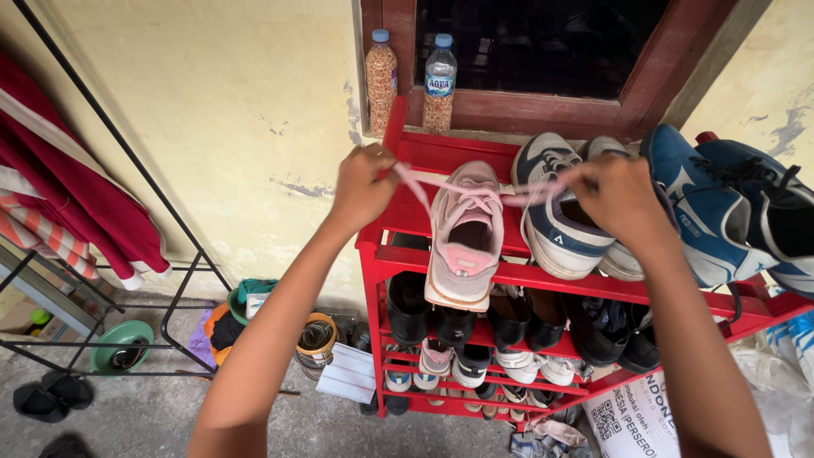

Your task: The person removes the laces from a pink sneaker, then re-laces it by threading the laces through the eyelets and tying a bow. The shoe is placed back on the red shoe rack after completion.

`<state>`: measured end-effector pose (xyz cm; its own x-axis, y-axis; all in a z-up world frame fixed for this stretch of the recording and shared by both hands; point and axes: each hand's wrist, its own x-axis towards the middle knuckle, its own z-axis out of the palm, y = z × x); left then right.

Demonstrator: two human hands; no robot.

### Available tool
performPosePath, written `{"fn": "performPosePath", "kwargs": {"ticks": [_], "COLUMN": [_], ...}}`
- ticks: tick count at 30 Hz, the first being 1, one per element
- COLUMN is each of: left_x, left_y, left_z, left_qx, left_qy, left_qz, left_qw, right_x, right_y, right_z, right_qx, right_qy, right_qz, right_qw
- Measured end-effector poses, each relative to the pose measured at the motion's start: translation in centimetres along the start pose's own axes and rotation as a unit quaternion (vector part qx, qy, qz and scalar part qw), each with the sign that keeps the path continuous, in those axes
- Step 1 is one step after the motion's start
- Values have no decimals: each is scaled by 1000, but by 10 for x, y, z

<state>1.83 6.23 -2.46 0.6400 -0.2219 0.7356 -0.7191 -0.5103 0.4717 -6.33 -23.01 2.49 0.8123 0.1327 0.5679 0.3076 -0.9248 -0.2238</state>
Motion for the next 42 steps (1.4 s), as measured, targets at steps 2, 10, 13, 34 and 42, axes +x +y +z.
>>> {"fn": "performPosePath", "kwargs": {"ticks": [2,10,13,34,42], "left_x": [-4,13,2,-13,-13], "left_y": [-10,10,34,47,42], "left_z": [-5,3,17,19,3], "left_qx": [5,-105,-81,230,111], "left_qy": [-10,186,-90,-154,-158], "left_qz": [-22,66,142,225,212], "left_qw": [1000,975,982,934,958], "right_x": [-10,-9,-5,-20,-22], "right_y": [-1,-33,-33,-29,-31], "right_z": [-9,22,32,28,16], "right_qx": [-12,123,151,-91,-100], "right_qy": [-108,1,-43,47,62], "right_qz": [98,-230,-214,-140,-119], "right_qw": [989,965,964,985,986]}}
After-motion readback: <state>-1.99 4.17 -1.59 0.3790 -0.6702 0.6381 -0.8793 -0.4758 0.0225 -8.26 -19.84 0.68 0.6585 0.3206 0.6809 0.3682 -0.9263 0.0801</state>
